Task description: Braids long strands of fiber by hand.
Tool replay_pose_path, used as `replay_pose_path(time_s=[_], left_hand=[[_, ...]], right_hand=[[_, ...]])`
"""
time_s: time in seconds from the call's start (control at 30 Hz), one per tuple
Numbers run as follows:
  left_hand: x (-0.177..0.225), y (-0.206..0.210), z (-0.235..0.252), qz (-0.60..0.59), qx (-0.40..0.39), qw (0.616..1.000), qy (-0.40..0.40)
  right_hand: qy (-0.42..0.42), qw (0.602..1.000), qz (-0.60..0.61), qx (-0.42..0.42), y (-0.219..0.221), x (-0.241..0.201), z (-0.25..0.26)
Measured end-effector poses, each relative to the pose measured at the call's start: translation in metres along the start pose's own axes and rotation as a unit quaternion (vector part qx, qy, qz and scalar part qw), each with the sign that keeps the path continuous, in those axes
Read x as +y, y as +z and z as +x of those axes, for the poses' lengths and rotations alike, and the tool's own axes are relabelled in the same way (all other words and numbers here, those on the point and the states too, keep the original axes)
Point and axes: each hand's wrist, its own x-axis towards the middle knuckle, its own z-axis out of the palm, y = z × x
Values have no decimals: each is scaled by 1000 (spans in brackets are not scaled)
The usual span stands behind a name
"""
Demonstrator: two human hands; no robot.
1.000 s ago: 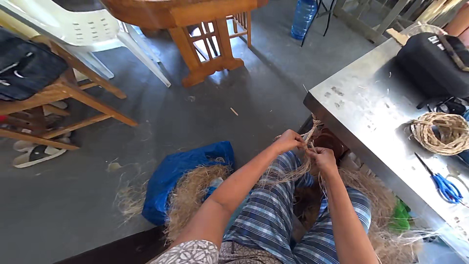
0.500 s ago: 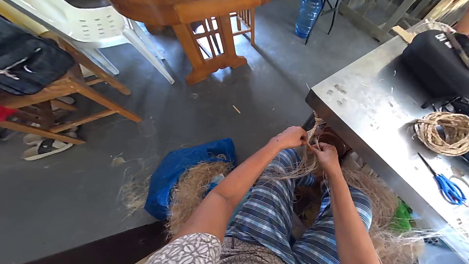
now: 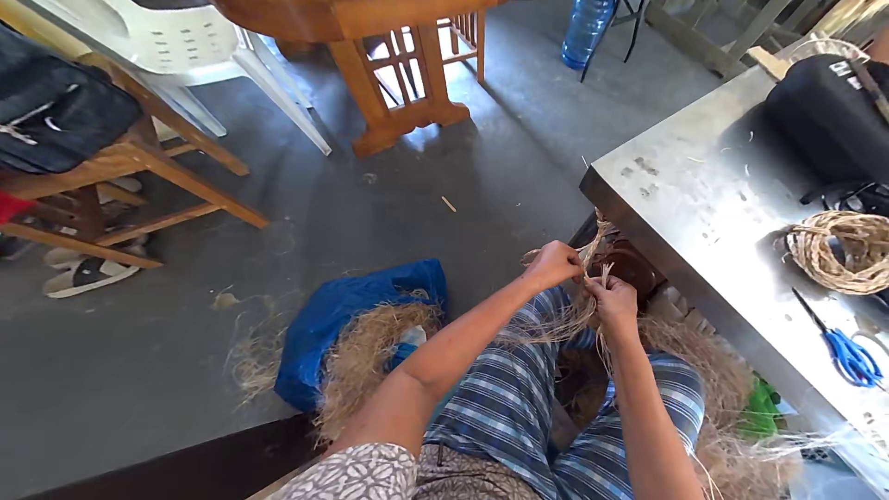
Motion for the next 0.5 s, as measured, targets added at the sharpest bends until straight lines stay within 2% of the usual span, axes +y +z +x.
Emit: replay_pose_path(time_s=[0.13, 0.3, 0.5], left_hand=[[-5, 13, -4, -43, 58, 997, -17], [-1, 20, -11, -111, 84, 990, -36], [-3, 22, -18, -95, 83, 991, 41]], right_hand=[[-67, 993, -79, 54, 13, 3, -13], [-158, 962, -183, 124, 27, 5, -30], [-281, 925, -213, 145, 38, 22, -31]])
